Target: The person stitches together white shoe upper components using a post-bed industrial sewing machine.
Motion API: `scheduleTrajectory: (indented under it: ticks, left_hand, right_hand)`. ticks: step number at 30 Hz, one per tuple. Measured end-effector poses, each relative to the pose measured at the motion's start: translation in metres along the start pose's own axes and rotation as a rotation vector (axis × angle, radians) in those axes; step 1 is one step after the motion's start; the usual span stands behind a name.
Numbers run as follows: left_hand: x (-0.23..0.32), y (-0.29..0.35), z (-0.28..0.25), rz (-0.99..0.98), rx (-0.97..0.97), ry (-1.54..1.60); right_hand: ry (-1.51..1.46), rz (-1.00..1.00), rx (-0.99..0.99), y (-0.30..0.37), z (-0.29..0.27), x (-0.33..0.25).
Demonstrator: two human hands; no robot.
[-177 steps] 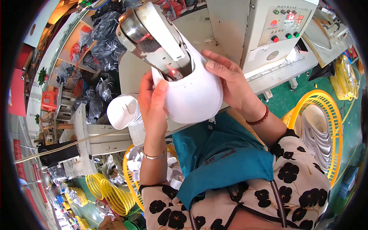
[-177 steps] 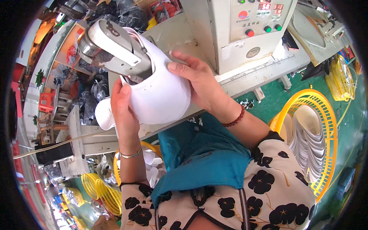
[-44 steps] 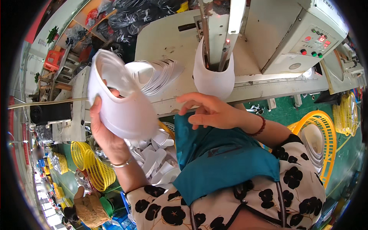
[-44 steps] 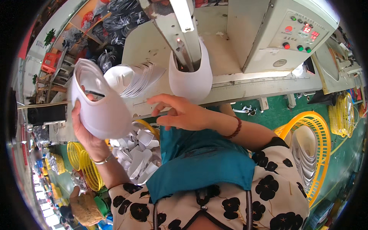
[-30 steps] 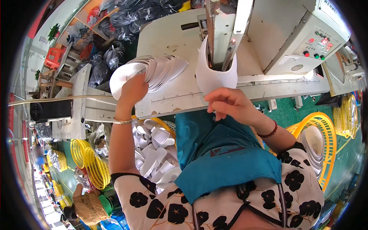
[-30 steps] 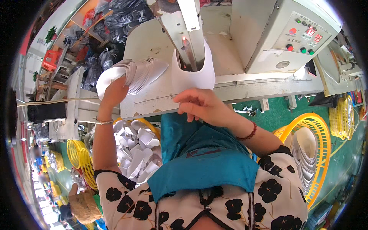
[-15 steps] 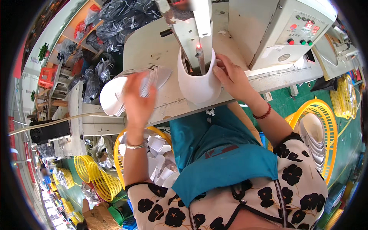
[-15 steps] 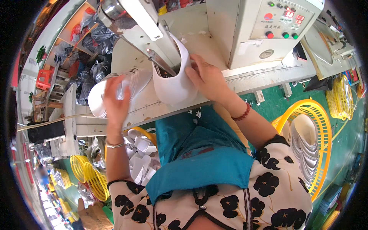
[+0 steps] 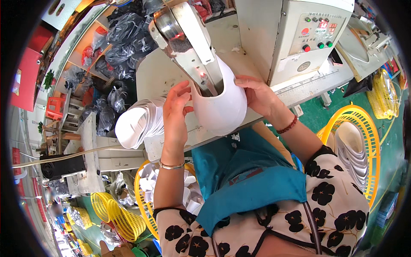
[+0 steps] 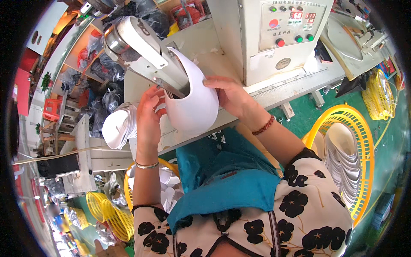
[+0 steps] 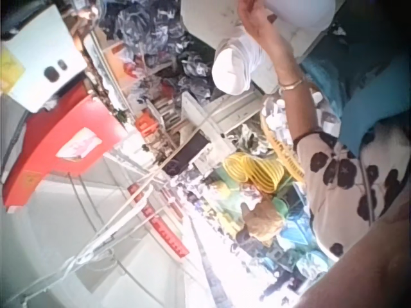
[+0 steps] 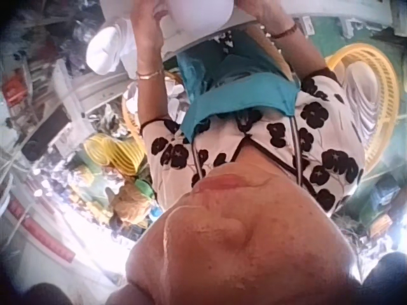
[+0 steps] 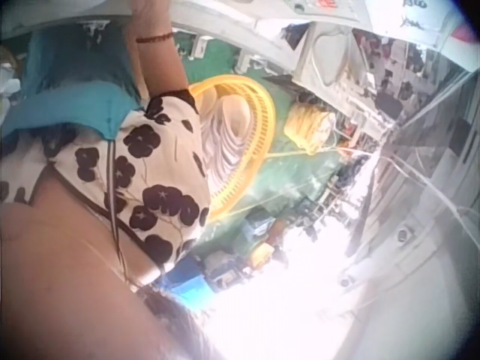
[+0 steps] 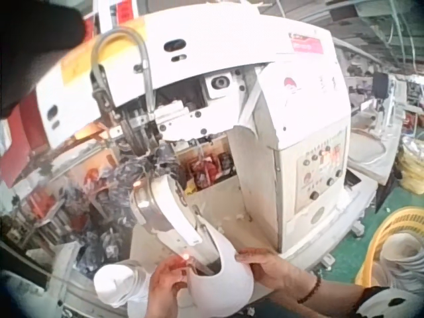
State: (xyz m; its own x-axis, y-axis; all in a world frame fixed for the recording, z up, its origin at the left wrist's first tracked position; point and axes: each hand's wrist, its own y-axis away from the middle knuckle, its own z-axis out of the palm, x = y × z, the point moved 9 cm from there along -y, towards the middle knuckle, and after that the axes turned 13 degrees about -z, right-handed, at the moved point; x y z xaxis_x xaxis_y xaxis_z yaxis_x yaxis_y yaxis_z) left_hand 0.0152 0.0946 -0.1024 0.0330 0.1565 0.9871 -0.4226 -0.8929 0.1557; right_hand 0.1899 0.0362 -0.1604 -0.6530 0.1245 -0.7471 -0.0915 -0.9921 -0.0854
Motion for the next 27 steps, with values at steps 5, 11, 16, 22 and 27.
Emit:
scheduleTrajectory:
  ticks: [5, 11, 16, 22, 27]
  left_hand:
    - [-0.023, -0.02, 0.003, -0.043, 0.045, -0.088]
    - [-0.019, -0.017, 0.027, -0.109, -0.18, 0.223]
    - [-0.019, -0.012, 0.012, -0.05, -0.039, 0.173]
    - [-0.021, 0.0, 0.004, -0.112, 0.035, 0.128]
    - [-0.031, -0.009, -0.001, -0.115, -0.041, 0.278]
  right_hand:
    - [-0.157, -0.051, -0.052, 0.008, 0.027, 0.002]
    - [-0.393, 0.056, 0.028, 0.014, 0.03, 0.03]
    - [-0.346, 0.009, -0.006, 0.012, 0.031, 0.023]
    - [-0.374, -0.025, 0.023, 0.014, 0.028, 0.033]
    - [-0.25, -0.104, 0.086, 0.014, 0.028, 0.033]
